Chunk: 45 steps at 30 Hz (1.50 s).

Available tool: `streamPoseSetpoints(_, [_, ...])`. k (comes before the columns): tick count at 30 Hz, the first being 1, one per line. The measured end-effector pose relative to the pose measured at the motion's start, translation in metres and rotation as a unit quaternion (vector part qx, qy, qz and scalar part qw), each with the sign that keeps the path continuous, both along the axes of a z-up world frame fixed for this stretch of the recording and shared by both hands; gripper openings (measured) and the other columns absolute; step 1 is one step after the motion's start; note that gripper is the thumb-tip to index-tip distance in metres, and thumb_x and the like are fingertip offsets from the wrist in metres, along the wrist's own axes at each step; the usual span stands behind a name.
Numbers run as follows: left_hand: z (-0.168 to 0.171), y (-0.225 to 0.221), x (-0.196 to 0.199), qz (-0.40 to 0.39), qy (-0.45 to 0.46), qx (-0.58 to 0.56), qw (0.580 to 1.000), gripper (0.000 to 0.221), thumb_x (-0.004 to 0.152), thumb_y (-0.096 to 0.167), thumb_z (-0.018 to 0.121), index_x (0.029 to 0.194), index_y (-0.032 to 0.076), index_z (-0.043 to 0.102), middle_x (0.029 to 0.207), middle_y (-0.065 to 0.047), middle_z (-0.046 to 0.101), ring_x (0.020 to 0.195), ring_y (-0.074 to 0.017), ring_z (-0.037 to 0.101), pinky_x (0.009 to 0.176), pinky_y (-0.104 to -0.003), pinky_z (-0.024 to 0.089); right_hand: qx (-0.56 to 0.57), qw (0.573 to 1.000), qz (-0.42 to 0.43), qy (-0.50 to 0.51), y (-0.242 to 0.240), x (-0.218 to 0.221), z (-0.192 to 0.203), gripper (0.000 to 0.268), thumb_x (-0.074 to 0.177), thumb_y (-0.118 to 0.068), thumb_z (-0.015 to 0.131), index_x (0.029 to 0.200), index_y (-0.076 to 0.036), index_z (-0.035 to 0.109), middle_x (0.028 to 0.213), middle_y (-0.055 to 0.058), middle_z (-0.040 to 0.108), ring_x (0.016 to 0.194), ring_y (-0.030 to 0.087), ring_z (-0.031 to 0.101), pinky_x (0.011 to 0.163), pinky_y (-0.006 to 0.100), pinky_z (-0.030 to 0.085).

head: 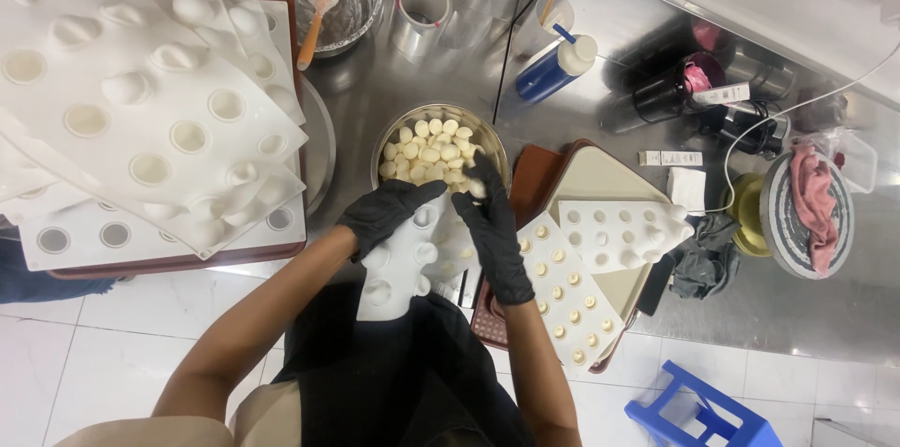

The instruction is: Removing small round pastries from white silicone molds and placing them into a metal bowl.

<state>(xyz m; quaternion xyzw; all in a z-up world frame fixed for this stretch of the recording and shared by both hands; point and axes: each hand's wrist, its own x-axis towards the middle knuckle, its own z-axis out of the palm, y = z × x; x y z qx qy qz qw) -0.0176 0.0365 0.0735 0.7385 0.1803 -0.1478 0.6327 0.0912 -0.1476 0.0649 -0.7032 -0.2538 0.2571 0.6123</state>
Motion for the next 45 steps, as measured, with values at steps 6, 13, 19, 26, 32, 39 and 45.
streamPoseSetpoints(6, [0.01,0.005,0.008,-0.037,-0.02,0.06,0.997,0.069,0.092,0.067,0.057,0.075,0.002,0.074,0.068,-0.01,0.068,0.068,-0.0232,0.063,0.074,-0.036,0.052,-0.102,0.944,0.187,-0.253,-0.012,0.008,0.034,0.063,0.087,-0.02,0.08,0.142,-0.002,0.055,0.134,0.02,0.06,0.121,0.035,0.058,0.098,0.042,0.049])
streamPoseSetpoints(13, [0.07,0.011,0.003,0.052,-0.299,0.149,0.941,0.029,0.091,0.036,0.073,0.102,0.009,0.075,0.095,-0.006,0.075,0.085,-0.0211,0.071,0.08,-0.034,0.055,-0.223,0.973,0.058,-0.012,-0.093,0.003,0.003,0.033,0.092,-0.022,0.074,0.122,-0.007,0.073,0.093,0.01,0.08,0.084,0.018,0.072,0.08,0.033,0.056])
streamPoseSetpoints(19, [0.072,-0.009,-0.002,0.18,-0.294,-0.112,0.932,0.021,0.1,0.012,0.066,0.12,0.007,0.069,0.119,-0.007,0.072,0.116,-0.0169,0.066,0.104,-0.032,0.052,-0.02,0.934,-0.345,0.087,-0.187,0.025,0.028,0.032,0.099,-0.022,0.07,0.115,0.006,0.07,0.098,0.008,0.075,0.085,0.017,0.067,0.079,0.031,0.053])
streamPoseSetpoints(26, [0.035,-0.06,-0.006,0.003,-0.206,0.017,0.978,0.02,0.096,0.009,0.068,0.115,0.008,0.072,0.108,-0.004,0.076,0.101,-0.0149,0.07,0.091,-0.029,0.056,-0.294,0.887,-0.354,-0.026,-0.283,0.028,-0.09,0.054,0.095,-0.033,0.069,0.134,0.003,0.061,0.123,0.018,0.07,0.111,0.028,0.064,0.094,0.036,0.05])
streamPoseSetpoints(32, [0.102,-0.022,-0.052,0.084,-0.363,0.284,0.883,0.032,0.089,0.013,0.075,0.12,0.01,0.066,0.131,-0.007,0.068,0.118,-0.0257,0.068,0.096,-0.036,0.056,-0.509,0.754,-0.263,-0.321,-0.219,-0.01,-0.084,0.084,0.089,-0.031,0.077,0.153,0.006,0.037,0.149,0.036,0.04,0.133,0.05,0.045,0.105,0.051,0.04])
streamPoseSetpoints(39, [0.094,0.081,-0.194,0.434,-0.211,0.566,0.668,0.061,0.112,0.013,0.07,0.162,-0.002,0.038,0.164,-0.022,0.035,0.154,-0.0343,0.042,0.129,-0.04,0.04,-0.12,0.965,-0.014,-0.233,-0.043,-0.051,-0.008,0.055,0.098,-0.013,0.065,0.151,-0.006,0.05,0.151,0.016,0.057,0.14,0.032,0.053,0.111,0.039,0.044])
streamPoseSetpoints(45, [0.033,0.08,-0.253,0.582,-0.15,0.448,0.662,0.084,0.106,0.018,0.077,0.166,0.0,0.021,0.164,-0.023,0.032,0.147,-0.0342,0.039,0.124,-0.045,0.038,0.032,0.937,0.231,-0.261,0.112,-0.058,0.068,0.056,0.104,-0.016,0.066,0.154,-0.005,0.044,0.155,0.015,0.054,0.145,0.027,0.052,0.118,0.038,0.041])
